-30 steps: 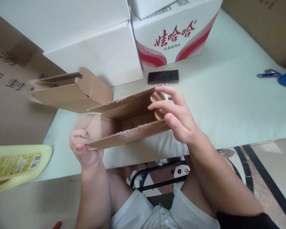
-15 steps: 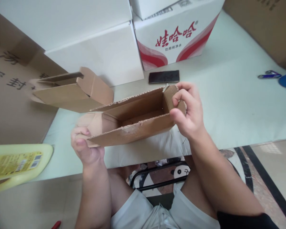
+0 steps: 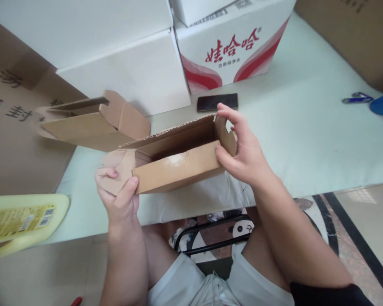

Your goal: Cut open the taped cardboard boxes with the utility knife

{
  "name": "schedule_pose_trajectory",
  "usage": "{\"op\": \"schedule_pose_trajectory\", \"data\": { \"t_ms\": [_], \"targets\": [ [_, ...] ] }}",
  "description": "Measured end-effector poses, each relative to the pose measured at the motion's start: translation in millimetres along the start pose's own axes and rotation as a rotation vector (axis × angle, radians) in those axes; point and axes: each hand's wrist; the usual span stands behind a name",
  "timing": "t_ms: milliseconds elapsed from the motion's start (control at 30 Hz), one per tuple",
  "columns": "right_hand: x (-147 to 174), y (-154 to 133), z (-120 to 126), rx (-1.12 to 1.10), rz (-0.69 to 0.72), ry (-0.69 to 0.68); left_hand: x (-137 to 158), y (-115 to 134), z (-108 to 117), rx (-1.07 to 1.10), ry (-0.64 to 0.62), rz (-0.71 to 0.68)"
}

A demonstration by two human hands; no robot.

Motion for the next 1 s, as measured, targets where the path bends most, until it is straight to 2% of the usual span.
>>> {"op": "schedule_pose_trajectory", "data": {
  "t_ms": [133, 267, 433, 600, 767, 900, 1000],
  "targets": [
    [0.6, 0.7, 0.9, -0.005, 0.061, -0.049, 0.4, 0.0, -2.4, 0.038, -0.012, 0.038],
    [-0.9, 2.3, 0.4, -0.026, 0.109, -0.066, -1.5, 2.6, -9.0, 0.073, 0.005, -0.053],
    [-3.0, 1.5, 1.9, -0.073, 0.211, -0.069, -5.1, 2.0, -12.0, 0.104, -0.076, -0.101],
    [-3.3, -3.5, 6.3, -0.028, 0.158, -0.12, -1.9, -3.6, -7.1, 0.091, -0.107, -0.108],
    [-2.0, -0.3, 7.8, -0.102, 0.115, -0.13, 3.0, -7.1, -3.3, 0.043, -0.187, -0.091],
    [-1.6, 0.9, 8.2, -0.172, 0.088, -0.116, 5.2, -8.0, -3.2, 0.022, -0.142, -0.087],
    [-3.6, -3.3, 9.3, -0.183, 0.128, -0.088, 5.9, -9.4, -3.7, -0.022, -0.106, -0.09]
  ]
}}
Point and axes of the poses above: each hand's wrist, its own x-axis away from the middle knuckle, its own z-axis out of the back of the hand, y = z × x, and after that the axes turned 13 degrees about x, right-handed
